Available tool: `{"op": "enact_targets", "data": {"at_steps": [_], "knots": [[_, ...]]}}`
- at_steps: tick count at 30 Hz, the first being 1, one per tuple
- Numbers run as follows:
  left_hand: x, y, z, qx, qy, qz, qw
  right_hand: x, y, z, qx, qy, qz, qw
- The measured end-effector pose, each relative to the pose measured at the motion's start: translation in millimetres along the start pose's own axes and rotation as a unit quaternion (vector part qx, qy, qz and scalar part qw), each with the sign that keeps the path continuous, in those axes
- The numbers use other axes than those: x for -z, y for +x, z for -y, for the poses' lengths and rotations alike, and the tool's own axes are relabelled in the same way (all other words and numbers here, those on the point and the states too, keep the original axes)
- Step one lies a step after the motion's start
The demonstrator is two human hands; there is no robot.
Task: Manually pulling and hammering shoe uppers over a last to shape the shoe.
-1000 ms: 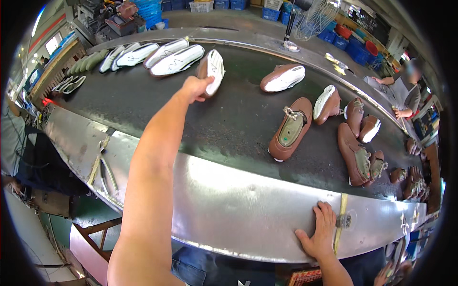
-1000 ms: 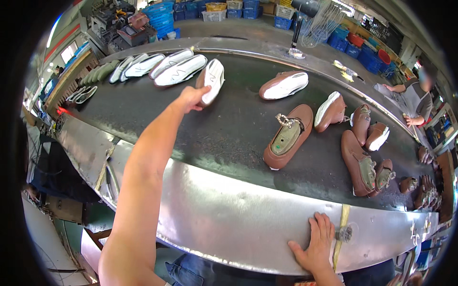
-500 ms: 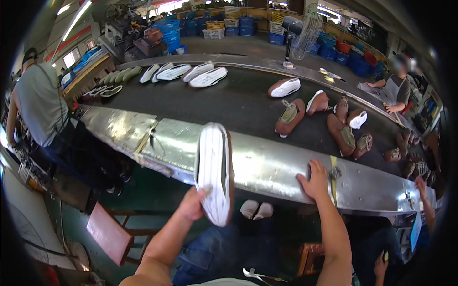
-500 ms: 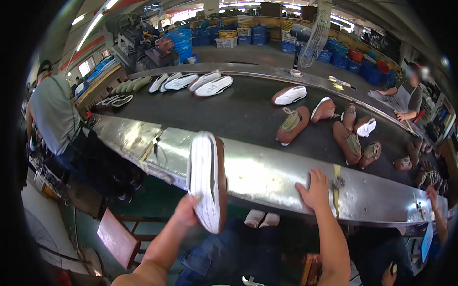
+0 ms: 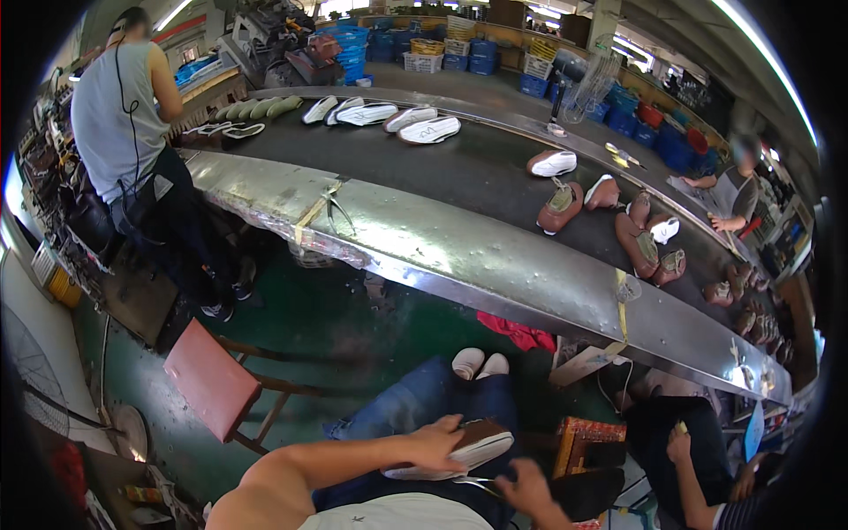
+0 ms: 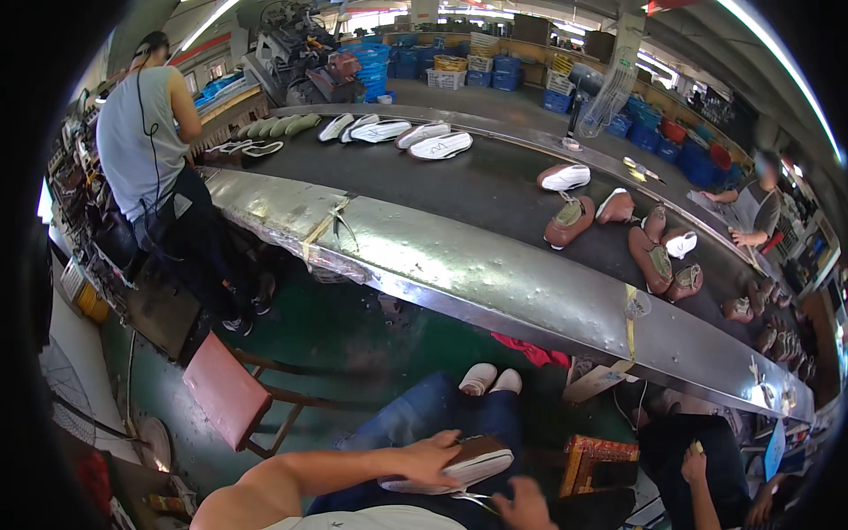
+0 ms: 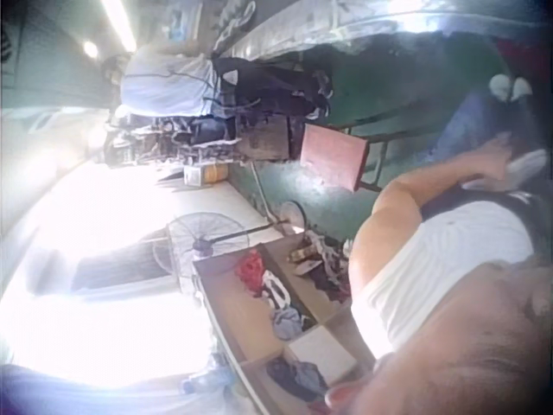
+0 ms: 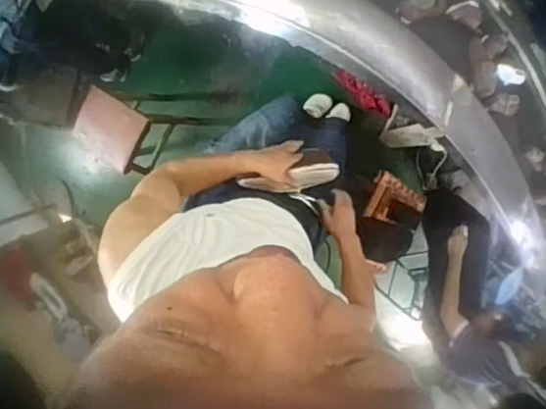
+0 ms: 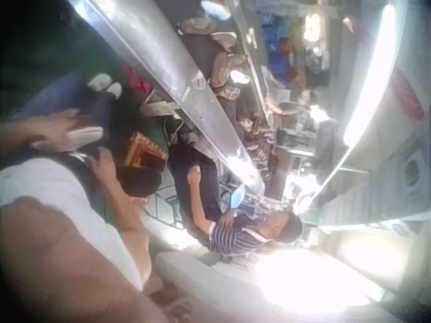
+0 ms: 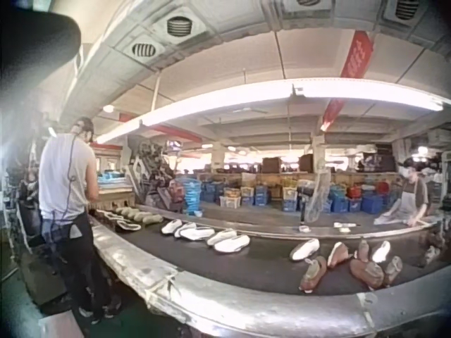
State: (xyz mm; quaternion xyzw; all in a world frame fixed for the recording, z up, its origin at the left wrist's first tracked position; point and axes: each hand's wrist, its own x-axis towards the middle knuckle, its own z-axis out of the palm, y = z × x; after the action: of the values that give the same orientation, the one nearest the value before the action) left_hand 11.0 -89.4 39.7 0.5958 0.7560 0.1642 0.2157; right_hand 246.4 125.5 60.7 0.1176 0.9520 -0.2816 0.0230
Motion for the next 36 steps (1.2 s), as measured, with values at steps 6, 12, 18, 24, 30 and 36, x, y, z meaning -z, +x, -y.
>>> {"op": "enact_targets", "data": {"at_steps": [6,12,18,24,30,36], "knots": [[14.9,130.5,-46.5,0.063,-0.073,0.191,0.977,0.2,-40.3,53.0,-0.098,-0.061,0.112,0.987],[36.3,136.8,-11.5,0.067,-0.312,0.138,0.938,28.0,-49.3,29.9,-0.098,0.011,0.16,0.982],[101.0,37.6,-0.8,-0.024,-0.579,-0.173,0.796,51.2,-59.1,17.5,-0.201,0.442,0.096,0.869],[108.2,-30.5,20.9,0.003,-0.637,-0.224,0.738,63.3,9.9,99.0,-0.149,0.321,0.103,0.93],[101.3,-36.4,32.5,0.042,-0.41,-0.264,0.872,57.3,56.9,135.2,-0.019,0.355,0.126,0.926],[110.5,-37.8,25.7,-0.032,-0.454,-0.213,0.864,74.2,73.8,150.4,-0.136,0.575,0.219,0.777]]}}
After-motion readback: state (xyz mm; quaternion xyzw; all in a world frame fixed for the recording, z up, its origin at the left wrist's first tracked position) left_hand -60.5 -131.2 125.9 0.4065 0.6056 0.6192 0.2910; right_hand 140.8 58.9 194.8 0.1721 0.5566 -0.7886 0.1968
